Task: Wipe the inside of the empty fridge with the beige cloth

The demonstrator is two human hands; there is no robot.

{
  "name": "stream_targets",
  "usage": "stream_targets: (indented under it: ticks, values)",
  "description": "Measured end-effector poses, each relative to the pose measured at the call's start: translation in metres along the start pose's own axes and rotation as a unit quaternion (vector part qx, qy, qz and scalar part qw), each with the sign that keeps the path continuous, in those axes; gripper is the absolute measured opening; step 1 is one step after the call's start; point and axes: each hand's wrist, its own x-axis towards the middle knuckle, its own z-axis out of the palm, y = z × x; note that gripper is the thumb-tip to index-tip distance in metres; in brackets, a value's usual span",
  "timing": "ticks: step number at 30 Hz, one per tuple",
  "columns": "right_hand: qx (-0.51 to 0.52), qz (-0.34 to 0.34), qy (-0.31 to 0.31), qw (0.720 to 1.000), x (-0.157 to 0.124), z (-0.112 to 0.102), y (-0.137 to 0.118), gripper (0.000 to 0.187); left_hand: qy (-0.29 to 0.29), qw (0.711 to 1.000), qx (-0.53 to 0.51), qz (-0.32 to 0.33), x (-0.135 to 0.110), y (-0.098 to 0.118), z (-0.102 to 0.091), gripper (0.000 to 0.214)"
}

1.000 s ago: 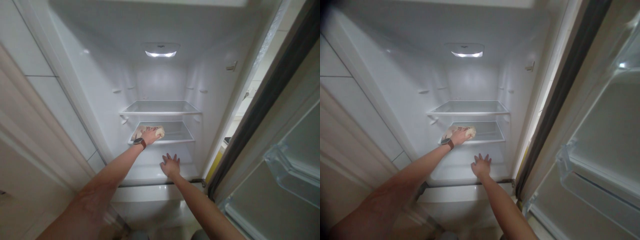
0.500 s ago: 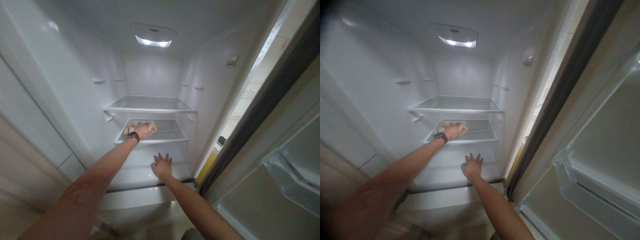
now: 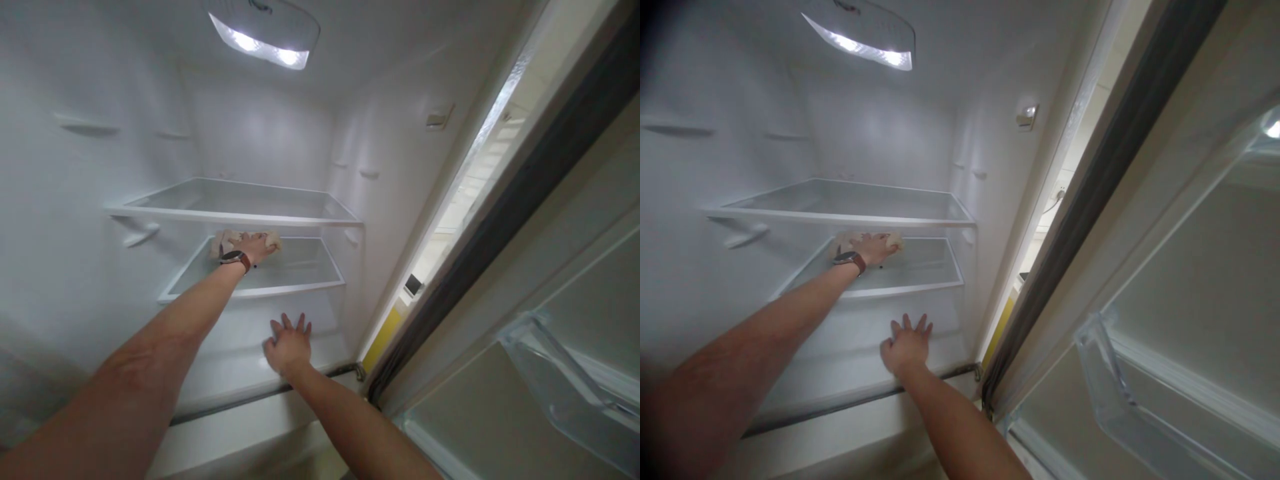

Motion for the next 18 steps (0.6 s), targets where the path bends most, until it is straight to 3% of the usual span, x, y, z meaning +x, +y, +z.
stream_targets:
  ticks: [5,11,18]
  values:
    - [0.000,0.003,-0.012,1.000,-0.001,-0.003,-0.001,0.061,0.006,1.000,0.002,0.009,0.000,0.000,0.003,0.071]
    - [0.010,0.008,-0.006,1.000,0.000,-0.002,-0.002,0.060,-0.010,0.999,-0.005,0.030,-0.030,0.008,-0.007,0.063]
    - [0.004,0.012,-0.002,1.000,-0.002,-0.002,-0.002,0.060,0.014,0.999,0.007,0.047,-0.056,0.016,-0.006,0.064]
